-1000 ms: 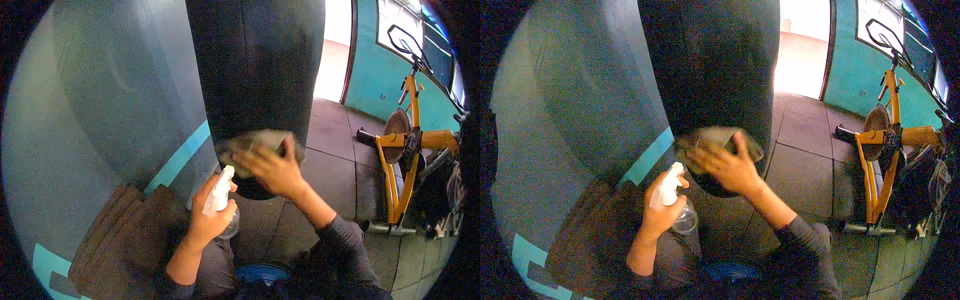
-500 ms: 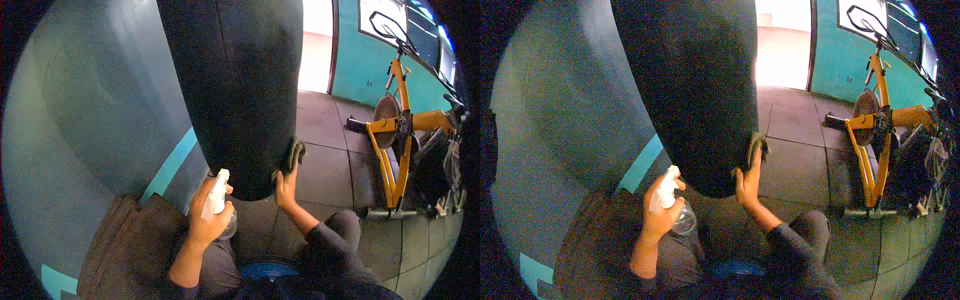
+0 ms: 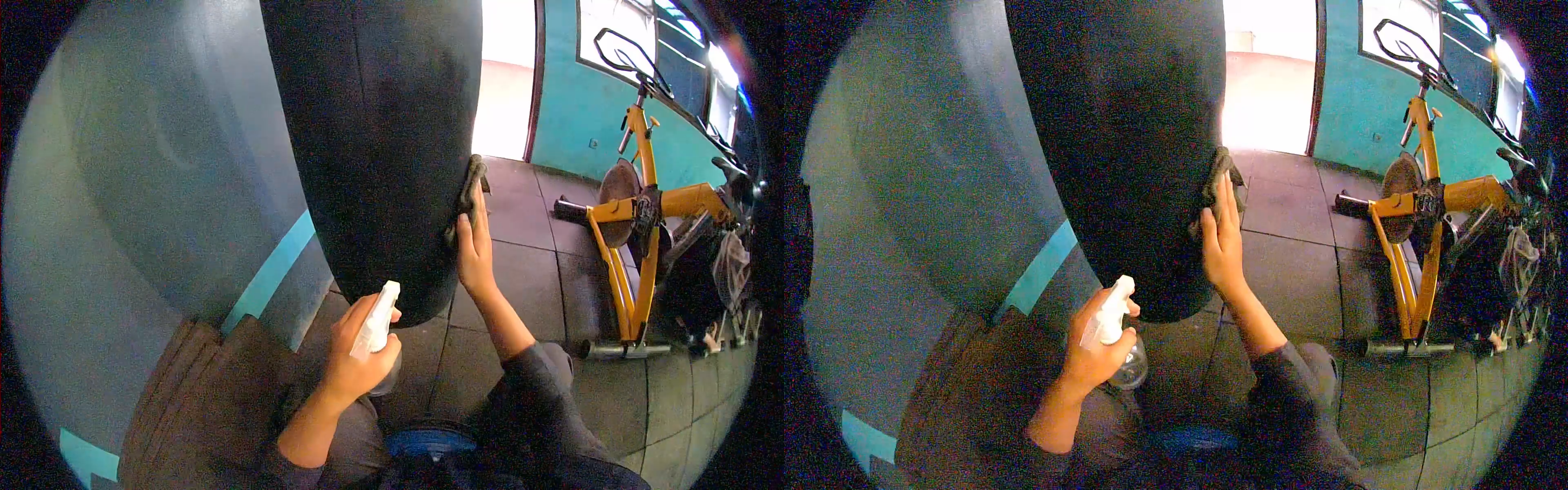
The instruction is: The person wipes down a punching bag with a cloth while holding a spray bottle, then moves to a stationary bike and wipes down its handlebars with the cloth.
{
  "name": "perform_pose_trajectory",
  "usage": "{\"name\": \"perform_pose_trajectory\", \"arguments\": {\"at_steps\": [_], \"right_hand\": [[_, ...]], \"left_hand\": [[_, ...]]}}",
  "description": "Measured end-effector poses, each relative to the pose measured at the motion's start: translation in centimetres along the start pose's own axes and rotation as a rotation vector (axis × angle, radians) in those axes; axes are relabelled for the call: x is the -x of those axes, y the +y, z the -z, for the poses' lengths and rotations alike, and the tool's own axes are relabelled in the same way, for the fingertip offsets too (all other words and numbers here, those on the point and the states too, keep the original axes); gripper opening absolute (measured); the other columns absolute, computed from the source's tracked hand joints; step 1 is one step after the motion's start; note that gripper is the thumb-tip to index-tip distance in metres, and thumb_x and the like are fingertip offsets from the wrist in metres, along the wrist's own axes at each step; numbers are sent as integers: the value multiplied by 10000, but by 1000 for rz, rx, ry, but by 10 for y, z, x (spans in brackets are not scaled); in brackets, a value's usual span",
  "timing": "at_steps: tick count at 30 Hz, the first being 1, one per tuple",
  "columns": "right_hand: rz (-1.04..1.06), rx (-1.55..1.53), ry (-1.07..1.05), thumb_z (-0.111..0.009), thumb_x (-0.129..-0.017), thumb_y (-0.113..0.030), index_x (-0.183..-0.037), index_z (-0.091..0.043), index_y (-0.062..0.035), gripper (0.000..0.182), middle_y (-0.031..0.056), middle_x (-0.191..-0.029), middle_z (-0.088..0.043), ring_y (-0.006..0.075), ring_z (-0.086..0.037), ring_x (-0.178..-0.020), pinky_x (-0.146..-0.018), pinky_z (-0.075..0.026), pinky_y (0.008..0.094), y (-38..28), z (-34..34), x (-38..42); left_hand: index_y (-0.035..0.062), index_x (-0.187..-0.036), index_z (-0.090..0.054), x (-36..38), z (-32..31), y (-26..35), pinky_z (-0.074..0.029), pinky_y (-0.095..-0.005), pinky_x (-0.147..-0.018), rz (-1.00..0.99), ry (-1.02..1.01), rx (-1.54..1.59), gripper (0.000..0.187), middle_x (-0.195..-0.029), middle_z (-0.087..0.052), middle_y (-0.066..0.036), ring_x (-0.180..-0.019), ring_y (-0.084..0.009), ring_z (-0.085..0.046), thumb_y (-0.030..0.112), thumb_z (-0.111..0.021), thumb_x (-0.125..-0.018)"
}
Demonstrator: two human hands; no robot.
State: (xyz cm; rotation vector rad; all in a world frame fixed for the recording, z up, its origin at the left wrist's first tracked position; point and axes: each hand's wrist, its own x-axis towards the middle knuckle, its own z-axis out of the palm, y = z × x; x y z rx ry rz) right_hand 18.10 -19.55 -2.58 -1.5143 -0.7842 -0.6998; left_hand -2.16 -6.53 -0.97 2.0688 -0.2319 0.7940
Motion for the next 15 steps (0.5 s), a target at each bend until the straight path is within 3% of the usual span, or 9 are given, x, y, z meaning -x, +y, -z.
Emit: {"name": "perform_pose_trajectory", "arguments": {"at_steps": [2, 4, 7, 10, 11, 12, 15], "right_hand": [[-63, -48, 31, -409, -971, -189, -1422, -295, 2, 503, 181, -1488, -286, 308, -250, -1386, -1123, -180, 357, 21, -2, 13], [-333, -123, 124, -410, -981, -216, -1384, -354, 17, 469, 200, -1400, -403, 316, -363, -1311, -1085, -253, 358, 58, -10, 51], [-426, -11, 170, -412, -986, -272, -1345, -398, 27, 467, 222, -1276, -500, 340, -448, -1210, -1029, -322, 379, 81, -21, 96], [-569, 187, 110, -418, -980, -283, -1358, -388, 21, 486, 231, -1313, -480, 369, -437, -1214, -1048, -306, 387, 78, -25, 119], [-596, 106, 102, -410, -983, -274, -1372, -377, 13, 484, 208, -1377, -429, 367, -397, -1251, -1065, -280, 395, 78, -26, 120], [-596, 102, 105, -410, -983, -274, -1372, -377, 13, 484, 208, -1377, -429, 367, -397, -1251, -1065, -280, 395, 67, -26, 113], [-202, 136, 107, -450, -958, -224, -1382, -404, -41, 464, 170, -1449, -345, 350, -330, -1302, -1087, -242, 412, 19, -21, 79]], "left_hand": [[-1, -1168, -537, 1, -3, -7, -494, -333, -803, -16, 7, -10, 514, -935, -645, -102, -885, -224, -636, -64, -626, -665], [-2, -1172, -533, 0, -3, -9, -493, -326, -802, -36, 11, -18, 516, -934, -644, -100, -885, -221, -635, -68, -620, -667], [-1, -1177, -529, -5, 1, -11, -495, -324, -790, -59, 7, -121, 517, -911, -638, -101, -854, -228, -631, -66, -600, -669], [0, -1125, -560, -9, -2, -7, -502, -337, -749, -21, 42, -92, 479, -915, -633, -117, -853, -256, -635, -64, -600, -653], [0, -1136, -559, -10, -2, -5, -502, -338, -751, -37, 39, -92, 492, -918, -634, -114, -855, -249, -637, -63, -603, -650], [0, -1136, -559, -10, -3, -3, -502, -338, -751, -40, 36, -95, 492, -918, -634, -114, -855, -249, -637, -63, -603, -650], [3, -1139, -560, -8, -4, 4, -502, -341, -757, 5, 24, -60, 500, -924, -637, -109, -858, -252, -637, -63, -605, -645]]}}
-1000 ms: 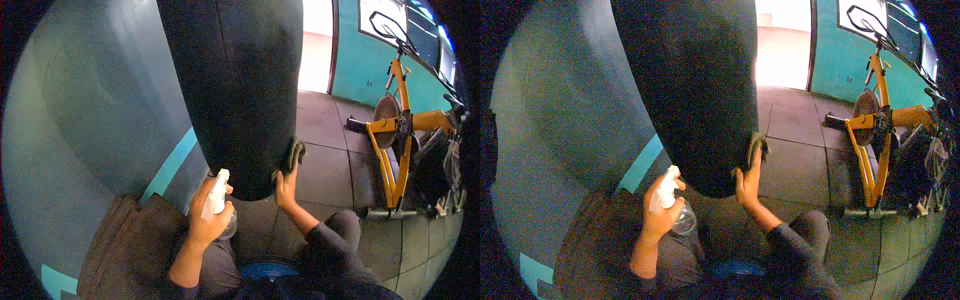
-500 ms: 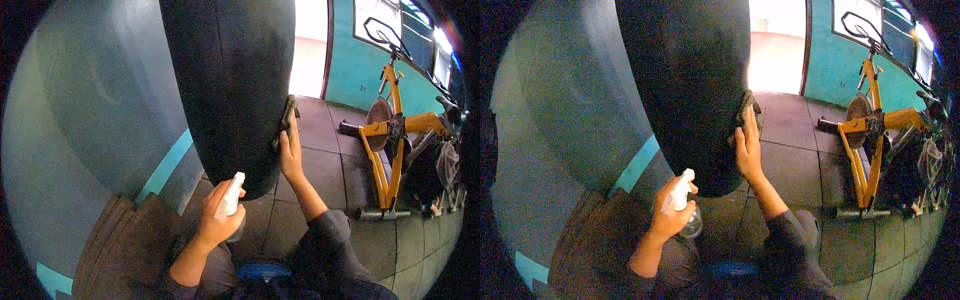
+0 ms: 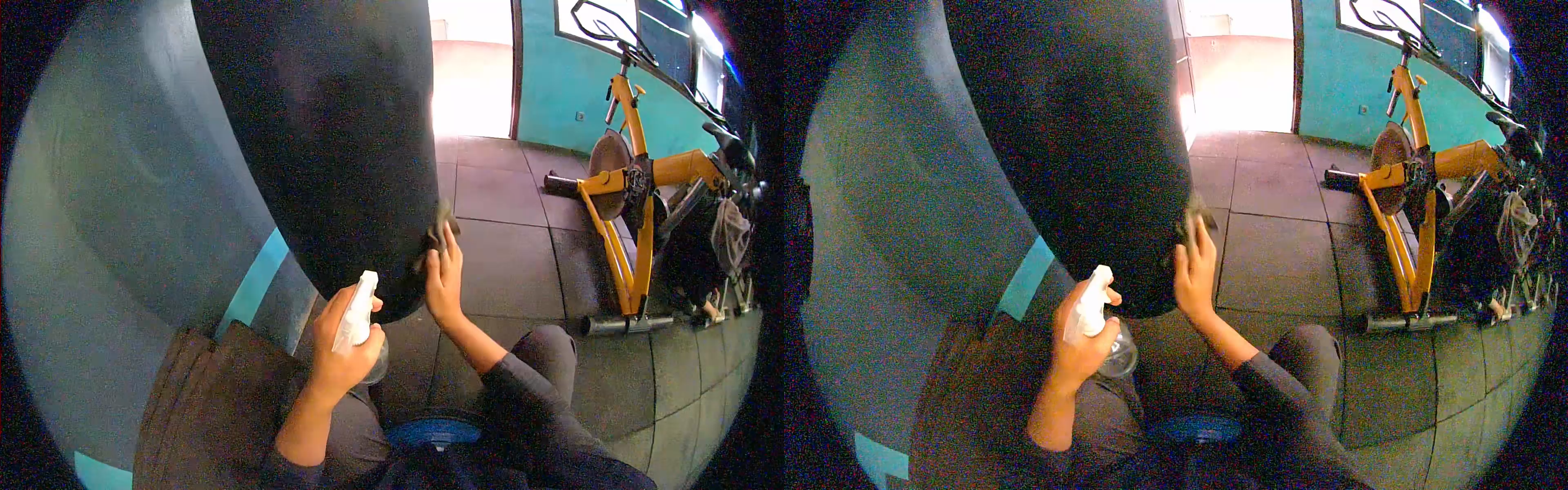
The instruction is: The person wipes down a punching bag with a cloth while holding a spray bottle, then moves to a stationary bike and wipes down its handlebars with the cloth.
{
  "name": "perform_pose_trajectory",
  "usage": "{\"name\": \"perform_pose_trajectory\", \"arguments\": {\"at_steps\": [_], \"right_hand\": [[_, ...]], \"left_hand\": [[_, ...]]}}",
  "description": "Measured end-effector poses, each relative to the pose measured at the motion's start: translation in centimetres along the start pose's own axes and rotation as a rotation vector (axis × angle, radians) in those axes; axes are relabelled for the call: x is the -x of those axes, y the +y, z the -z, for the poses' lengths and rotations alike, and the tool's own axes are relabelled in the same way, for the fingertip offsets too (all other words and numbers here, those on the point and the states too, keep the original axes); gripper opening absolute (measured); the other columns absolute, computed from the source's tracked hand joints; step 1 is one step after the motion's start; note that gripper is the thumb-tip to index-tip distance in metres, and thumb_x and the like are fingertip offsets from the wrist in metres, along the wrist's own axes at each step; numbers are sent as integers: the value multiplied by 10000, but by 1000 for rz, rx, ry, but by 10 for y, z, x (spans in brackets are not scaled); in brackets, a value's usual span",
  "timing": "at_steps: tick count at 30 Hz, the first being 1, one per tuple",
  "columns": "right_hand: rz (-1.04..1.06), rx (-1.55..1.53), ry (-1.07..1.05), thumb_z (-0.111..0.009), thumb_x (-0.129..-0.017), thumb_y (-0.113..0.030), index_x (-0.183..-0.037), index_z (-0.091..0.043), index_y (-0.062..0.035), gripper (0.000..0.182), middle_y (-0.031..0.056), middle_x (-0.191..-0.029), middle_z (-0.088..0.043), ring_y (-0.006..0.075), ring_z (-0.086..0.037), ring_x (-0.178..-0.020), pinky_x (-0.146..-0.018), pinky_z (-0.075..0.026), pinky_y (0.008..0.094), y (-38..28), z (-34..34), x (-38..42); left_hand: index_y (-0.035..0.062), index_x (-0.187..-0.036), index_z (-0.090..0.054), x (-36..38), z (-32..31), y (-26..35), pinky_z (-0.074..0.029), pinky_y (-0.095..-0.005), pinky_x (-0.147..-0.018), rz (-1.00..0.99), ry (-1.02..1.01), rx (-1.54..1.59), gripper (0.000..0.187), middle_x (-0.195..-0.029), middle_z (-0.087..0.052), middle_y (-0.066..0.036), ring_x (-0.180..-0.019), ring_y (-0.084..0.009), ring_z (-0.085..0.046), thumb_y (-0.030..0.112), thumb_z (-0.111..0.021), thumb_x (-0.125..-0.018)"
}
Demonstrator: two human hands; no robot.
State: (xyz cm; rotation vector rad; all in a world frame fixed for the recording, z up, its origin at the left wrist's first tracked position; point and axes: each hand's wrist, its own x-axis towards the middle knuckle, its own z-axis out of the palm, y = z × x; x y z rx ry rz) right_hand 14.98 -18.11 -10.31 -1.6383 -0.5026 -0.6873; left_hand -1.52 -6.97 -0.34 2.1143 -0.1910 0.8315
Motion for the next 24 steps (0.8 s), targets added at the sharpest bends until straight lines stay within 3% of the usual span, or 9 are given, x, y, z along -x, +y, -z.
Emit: {"name": "perform_pose_trajectory", "arguments": {"at_steps": [3, 5, 8, 13, 15, 16, 19, 23, 24], "right_hand": [[166, 36, -52, -495, -924, -192, -1371, -448, -96, 460, 147, -1464, -336, 340, -324, -1313, -1091, -234, 425, -31, 11, -19], [179, 184, -96, -454, -944, -178, -1371, -399, -3, 465, 146, -1471, -325, 329, -323, -1313, -1091, -235, 400, -23, 14, -15], [23, 226, -110, -463, -937, -186, -1366, -414, -16, 464, 140, -1464, -340, 335, -337, -1302, -1080, -259, 404, 5, 12, 8], [-19, 268, -81, -470, -930, -185, -1362, -438, -42, 456, 136, -1469, -333, 337, -336, -1301, -1075, -262, 414, 6, 10, 19], [109, 262, -77, -468, -927, -186, -1364, -447, -58, 455, 145, -1484, -304, 347, -323, -1308, -1083, -241, 433, -10, 14, 14], [140, 239, -79, -514, -913, -244, -1382, -446, -148, 484, 115, -1502, -285, 334, -315, -1321, -1051, -270, 449, -16, 14, 12], [164, 256, -101, -516, -911, -237, -1372, -455, -138, 475, 104, -1501, -291, 333, -324, -1315, -1041, -284, 439, -22, 15, 12], [-22, 304, -50, -491, -932, -283, -1328, -475, -52, 459, 99, -1468, -348, 332, -372, -1275, -1024, -314, 438, 29, 4, 24], [-154, 259, -20, -464, -948, -290, -1325, -470, -31, 458, 115, -1453, -366, 343, -382, -1261, -1029, -315, 425, 34, 0, 24]], "left_hand": [[8, -1175, -541, -1, 0, 3, -485, -314, -761, -53, -29, -88, 526, -920, -635, -84, -845, -206, -622, -39, -621, -658], [12, -1185, -540, 0, 0, 3, -474, -286, -738, -4, -25, -94, 530, -935, -629, -63, -833, -166, -603, -39, -627, -664], [21, -1190, -542, 2, -2, 0, -462, -264, -712, 21, -27, -84, 528, -937, -624, -42, -800, -128, -574, -48, -618, -672], [27, -1189, -545, 1, 0, 0, -457, -260, -694, 18, 20, -76, 531, -932, -621, -35, -767, -117, -560, -56, -610, -669], [0, -1123, -556, 1, 1, 5, -500, -347, -720, 9, 34, -143, 483, -905, -634, -114, -818, -264, -635, -57, -607, -646], [-4, -1119, -555, 1, 1, 5, -500, -348, -721, -20, 42, -147, 477, -900, -632, -117, -818, -261, -635, -59, -602, -647], [-4, -1117, -556, 1, -1, 7, -499, -343, -723, 10, 24, -122, 474, -898, -632, -111, -813, -254, -632, -58, -603, -649], [-2, -1114, -558, 2, -3, 3, -498, -338, -721, 31, 8, -114, 465, -898, -633, -105, -804, -246, -632, -56, -604, -654], [11, -1147, -550, 2, -3, 1, -481, -307, -722, 39, -4, -98, 492, -910, -630, -79, -802, -196, -609, -45, -610, -662]]}}
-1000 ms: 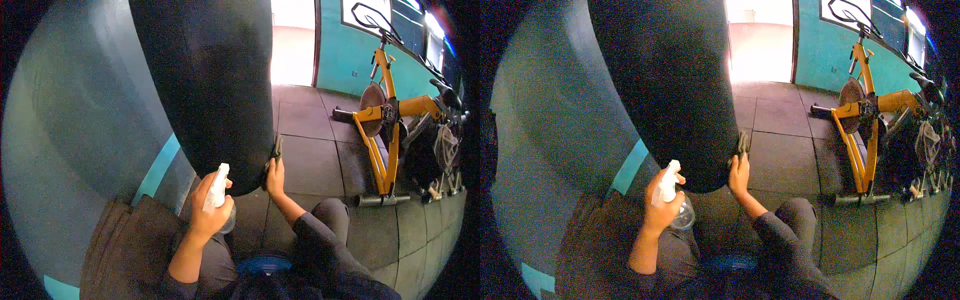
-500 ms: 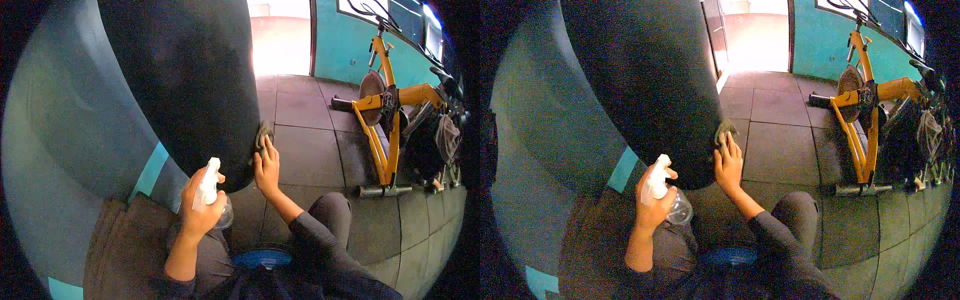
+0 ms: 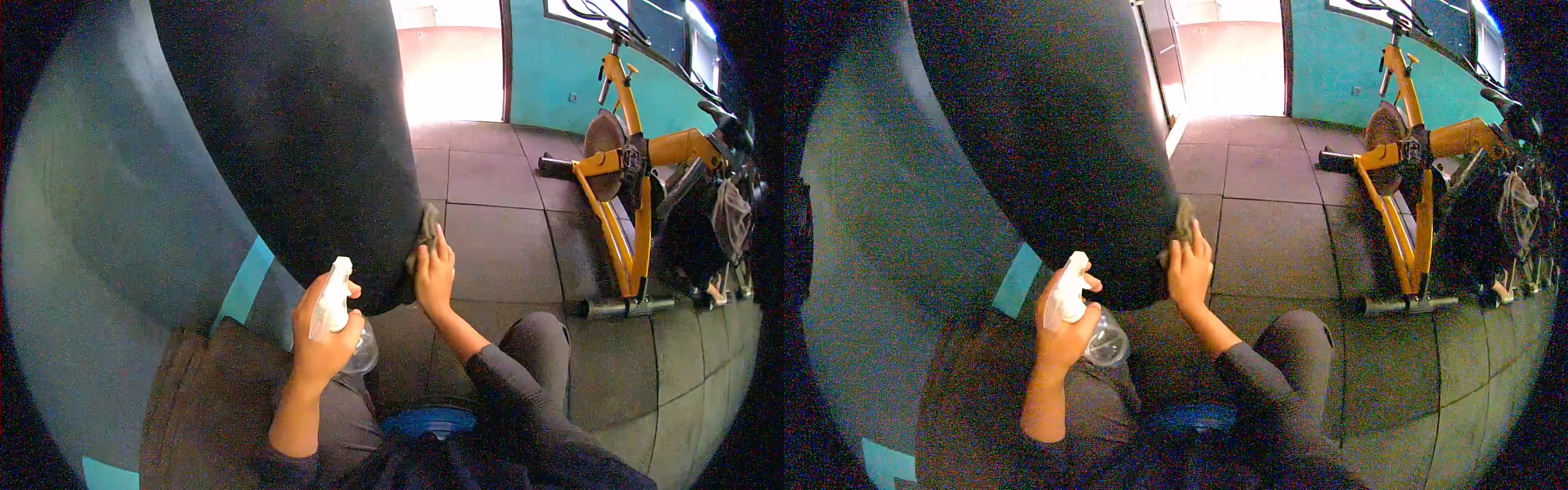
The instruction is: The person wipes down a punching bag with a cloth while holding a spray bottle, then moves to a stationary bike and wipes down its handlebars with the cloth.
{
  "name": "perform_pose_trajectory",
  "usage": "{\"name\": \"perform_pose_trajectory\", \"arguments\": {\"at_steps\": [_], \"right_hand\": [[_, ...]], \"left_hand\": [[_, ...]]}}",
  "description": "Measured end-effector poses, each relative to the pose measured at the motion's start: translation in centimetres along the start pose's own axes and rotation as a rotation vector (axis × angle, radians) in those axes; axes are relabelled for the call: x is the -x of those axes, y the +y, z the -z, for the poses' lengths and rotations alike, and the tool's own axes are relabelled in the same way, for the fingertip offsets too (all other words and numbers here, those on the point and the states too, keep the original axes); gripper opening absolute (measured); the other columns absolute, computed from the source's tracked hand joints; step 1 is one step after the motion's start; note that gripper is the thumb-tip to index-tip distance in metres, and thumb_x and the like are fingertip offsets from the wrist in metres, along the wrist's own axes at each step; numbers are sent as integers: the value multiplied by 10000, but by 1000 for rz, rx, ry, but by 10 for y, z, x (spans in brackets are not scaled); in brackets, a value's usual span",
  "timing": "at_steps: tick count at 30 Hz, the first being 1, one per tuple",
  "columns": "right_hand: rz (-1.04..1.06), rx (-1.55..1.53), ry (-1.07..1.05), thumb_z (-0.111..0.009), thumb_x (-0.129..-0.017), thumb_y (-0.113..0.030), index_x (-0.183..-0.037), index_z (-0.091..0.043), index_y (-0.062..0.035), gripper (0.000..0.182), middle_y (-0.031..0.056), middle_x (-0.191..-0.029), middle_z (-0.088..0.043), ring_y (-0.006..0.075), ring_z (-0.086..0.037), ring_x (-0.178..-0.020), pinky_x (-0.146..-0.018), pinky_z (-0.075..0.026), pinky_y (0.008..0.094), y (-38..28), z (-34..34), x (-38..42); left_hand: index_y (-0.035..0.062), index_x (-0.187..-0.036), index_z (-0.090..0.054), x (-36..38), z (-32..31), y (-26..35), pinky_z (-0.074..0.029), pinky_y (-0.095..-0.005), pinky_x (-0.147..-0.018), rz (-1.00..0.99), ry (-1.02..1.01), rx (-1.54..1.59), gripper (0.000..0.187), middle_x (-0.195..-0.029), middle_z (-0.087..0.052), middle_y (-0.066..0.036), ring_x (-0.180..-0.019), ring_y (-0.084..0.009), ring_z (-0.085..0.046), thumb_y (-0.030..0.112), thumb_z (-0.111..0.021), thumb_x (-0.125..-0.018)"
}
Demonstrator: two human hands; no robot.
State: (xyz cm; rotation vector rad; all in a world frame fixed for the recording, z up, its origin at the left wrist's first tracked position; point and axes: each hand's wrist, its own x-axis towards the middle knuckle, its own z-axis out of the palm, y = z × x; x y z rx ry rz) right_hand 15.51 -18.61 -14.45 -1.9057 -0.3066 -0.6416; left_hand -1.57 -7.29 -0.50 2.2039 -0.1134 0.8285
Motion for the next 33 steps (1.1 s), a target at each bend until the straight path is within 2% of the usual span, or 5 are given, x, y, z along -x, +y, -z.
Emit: {"name": "perform_pose_trajectory", "arguments": {"at_steps": [5, 13, 19, 22, 33], "right_hand": [[-220, -505, -21, -376, -991, -295, -1330, -435, 38, 479, 197, -1430, -377, 364, -332, -1321, -1083, -261, 371, -10, -8, -10], [333, -381, 73, -401, -960, -216, -1325, -429, 25, 438, 198, -1448, -346, 389, -318, -1328, -1088, -241, 419, -63, 15, -20], [-226, -437, -48, -372, -978, -287, -1319, -395, 56, 484, 273, -1324, -431, 429, -390, -1228, -1054, -277, 415, 35, -28, 17], [-86, -420, 63, -464, -940, -349, -1437, -158, 59, 712, 261, -1496, -168, 413, -150, -1385, -1137, -111, 416, 18, -32, 13], [364, -146, -39, -598, -838, -282, -1446, -236, -16, 756, 263, -1522, -65, 443, -31, -1406, -1114, -45, 560, -29, -3, 18]], "left_hand": [[18, -1181, -540, 0, 3, -4, -480, -295, -776, 17, -22, -34, 521, -923, -631, -63, -854, -175, -611, -33, -619, -669], [16, -1174, -547, 2, 1, -4, -480, -292, -771, 0, -18, -50, 509, -925, -635, -62, -845, -158, -608, -33, -616, -672], [5, -1129, -556, -1, -2, -8, -496, -347, -722, -31, -11, -28, 484, -909, -635, -104, -815, -251, -630, -52, -607, -651], [4, -1128, -556, -3, -4, -4, -496, -349, -723, -45, 8, -7, 482, -909, -634, -107, -816, -252, -630, -52, -608, -652], [12, -1195, -535, -4, -10, 1, -480, -291, -768, -25, -60, -2, 538, -931, -626, -67, -853, -166, -607, -57, -618, -668]]}}
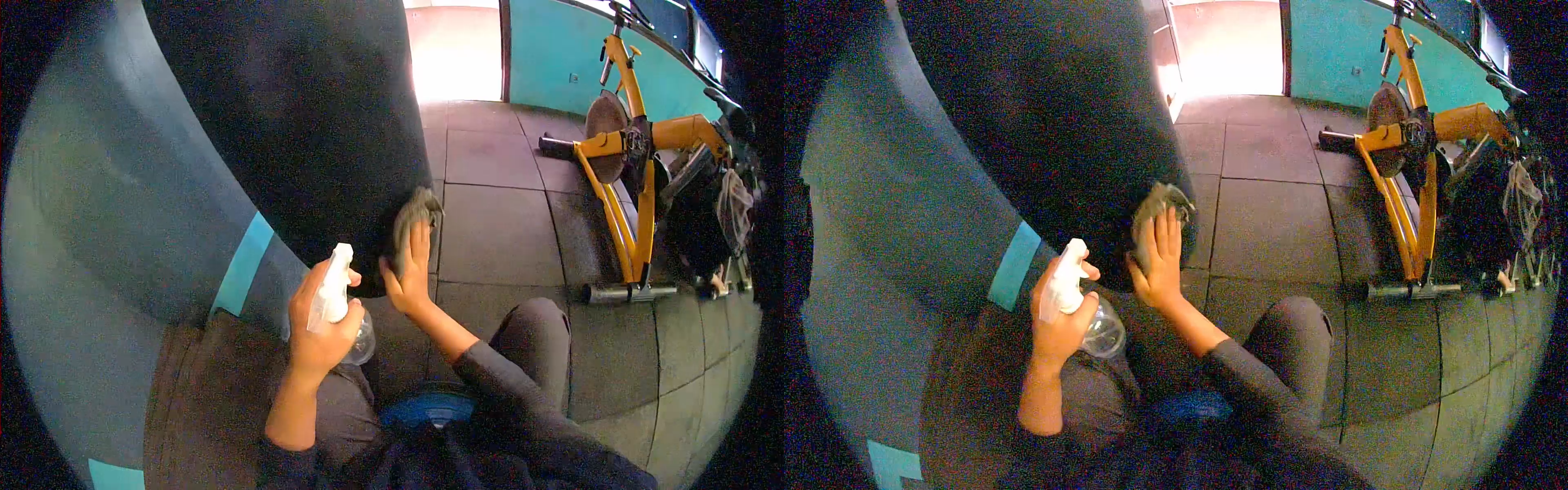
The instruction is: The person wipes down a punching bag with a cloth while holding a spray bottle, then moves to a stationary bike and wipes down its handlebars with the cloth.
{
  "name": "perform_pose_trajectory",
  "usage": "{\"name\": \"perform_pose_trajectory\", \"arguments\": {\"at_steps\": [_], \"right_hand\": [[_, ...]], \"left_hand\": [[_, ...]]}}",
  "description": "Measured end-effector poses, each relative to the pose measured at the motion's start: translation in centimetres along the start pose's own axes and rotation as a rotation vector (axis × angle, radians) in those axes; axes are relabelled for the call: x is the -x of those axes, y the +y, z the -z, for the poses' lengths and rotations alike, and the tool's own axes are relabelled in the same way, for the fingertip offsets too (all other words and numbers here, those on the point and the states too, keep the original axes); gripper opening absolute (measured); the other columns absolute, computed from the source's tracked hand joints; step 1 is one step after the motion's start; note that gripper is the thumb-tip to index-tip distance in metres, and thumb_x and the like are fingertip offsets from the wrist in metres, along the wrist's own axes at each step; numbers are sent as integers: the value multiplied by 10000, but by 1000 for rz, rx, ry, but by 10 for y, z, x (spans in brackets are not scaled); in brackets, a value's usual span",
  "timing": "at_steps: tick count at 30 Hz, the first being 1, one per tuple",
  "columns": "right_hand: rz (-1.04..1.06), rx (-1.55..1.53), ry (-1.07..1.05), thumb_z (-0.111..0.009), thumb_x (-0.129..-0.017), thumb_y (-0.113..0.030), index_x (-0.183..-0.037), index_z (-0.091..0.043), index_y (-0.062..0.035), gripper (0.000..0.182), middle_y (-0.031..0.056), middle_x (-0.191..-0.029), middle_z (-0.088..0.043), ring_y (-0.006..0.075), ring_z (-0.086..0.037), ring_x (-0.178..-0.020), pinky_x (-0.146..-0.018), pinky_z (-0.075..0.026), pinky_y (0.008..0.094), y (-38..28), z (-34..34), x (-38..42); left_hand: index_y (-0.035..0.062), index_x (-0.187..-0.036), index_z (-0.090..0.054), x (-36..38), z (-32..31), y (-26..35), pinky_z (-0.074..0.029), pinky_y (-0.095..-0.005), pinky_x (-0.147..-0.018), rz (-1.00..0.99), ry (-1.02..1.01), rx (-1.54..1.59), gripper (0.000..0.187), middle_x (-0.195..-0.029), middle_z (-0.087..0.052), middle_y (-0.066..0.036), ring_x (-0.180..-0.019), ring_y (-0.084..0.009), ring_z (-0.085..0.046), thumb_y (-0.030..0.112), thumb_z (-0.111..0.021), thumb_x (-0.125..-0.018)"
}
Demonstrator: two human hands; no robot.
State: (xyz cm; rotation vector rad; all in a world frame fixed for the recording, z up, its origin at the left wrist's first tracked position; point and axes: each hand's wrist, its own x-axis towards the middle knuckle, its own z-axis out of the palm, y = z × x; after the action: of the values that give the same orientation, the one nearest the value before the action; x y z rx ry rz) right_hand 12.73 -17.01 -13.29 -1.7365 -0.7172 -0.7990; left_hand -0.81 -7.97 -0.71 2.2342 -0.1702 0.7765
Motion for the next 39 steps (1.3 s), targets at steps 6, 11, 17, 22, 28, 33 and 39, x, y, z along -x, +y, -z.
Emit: {"name": "perform_pose_trajectory", "arguments": {"at_steps": [6, 11, 17, 22, 28, 33, 39], "right_hand": [[-254, 2, -76, -569, -870, -249, -1426, -119, 95, 794, 313, -1490, -107, 470, -107, -1382, -1127, -100, 483, 29, -18, 71], [-124, -62, -31, -571, -870, -281, -1467, -167, -28, 764, 260, -1526, 7, 464, 49, -1399, -1107, -6, 573, -6, -21, 38], [56, -5, -166, -631, -776, -248, -1463, -219, -52, 825, 240, -1531, -59, 471, -17, -1398, -1101, -52, 598, -38, -1, -12], [-221, 42, -229, -540, -853, -178, -1423, -228, 47, 688, 301, -1480, -182, 443, -145, -1389, -1130, -127, 459, 34, -24, 88], [-612, -401, 193, -425, -959, -334, -1460, -140, 20, 676, 217, -1531, -110, 341, -99, -1423, -1146, -72, 417, 35, -49, 49], [-191, -374, 185, -456, -941, -320, -1463, -186, -14, 662, 179, -1528, -180, 325, -157, -1413, -1139, -99, 405, -17, -3, -89], [-130, -494, 123, -467, -942, -326, -1386, -343, 5, 568, 206, -1394, -391, 307, -364, -1297, -1079, -249, 382, -10, 24, -146]], "left_hand": [[22, -1197, -538, 0, -1, 0, -460, -264, -712, 10, 28, -2, 538, -933, -622, -49, -786, -124, -563, -50, -616, -670], [19, -1207, -534, 1, 2, 4, -454, -254, -704, 36, 0, 14, 543, -949, -622, -37, -769, -108, -545, -45, -619, -674], [-1, -1144, -551, -3, 0, 3, -496, -331, -756, -12, 63, -5, 485, -929, -643, -112, -837, -237, -636, -53, -598, -664], [-1, -1144, -552, -4, 0, 1, -495, -328, -747, 19, 39, 6, 494, -925, -641, -111, -826, -238, -633, -57, -603, -656], [6, -1131, -559, -1, 7, 7, -492, -332, -735, 64, 16, -12, 492, -920, -639, -103, -821, -245, -629, -52, -610, -645], [11, -1118, -562, -9, 3, 5, -488, -346, -734, 69, -7, 0, 479, -917, -636, -103, -832, -259, -626, -39, -611, -645], [3, -1104, -561, -16, -3, 13, -483, -362, -742, 41, -55, -18, 458, -918, -635, -108, -826, -281, -621, -28, -610, -650]]}}
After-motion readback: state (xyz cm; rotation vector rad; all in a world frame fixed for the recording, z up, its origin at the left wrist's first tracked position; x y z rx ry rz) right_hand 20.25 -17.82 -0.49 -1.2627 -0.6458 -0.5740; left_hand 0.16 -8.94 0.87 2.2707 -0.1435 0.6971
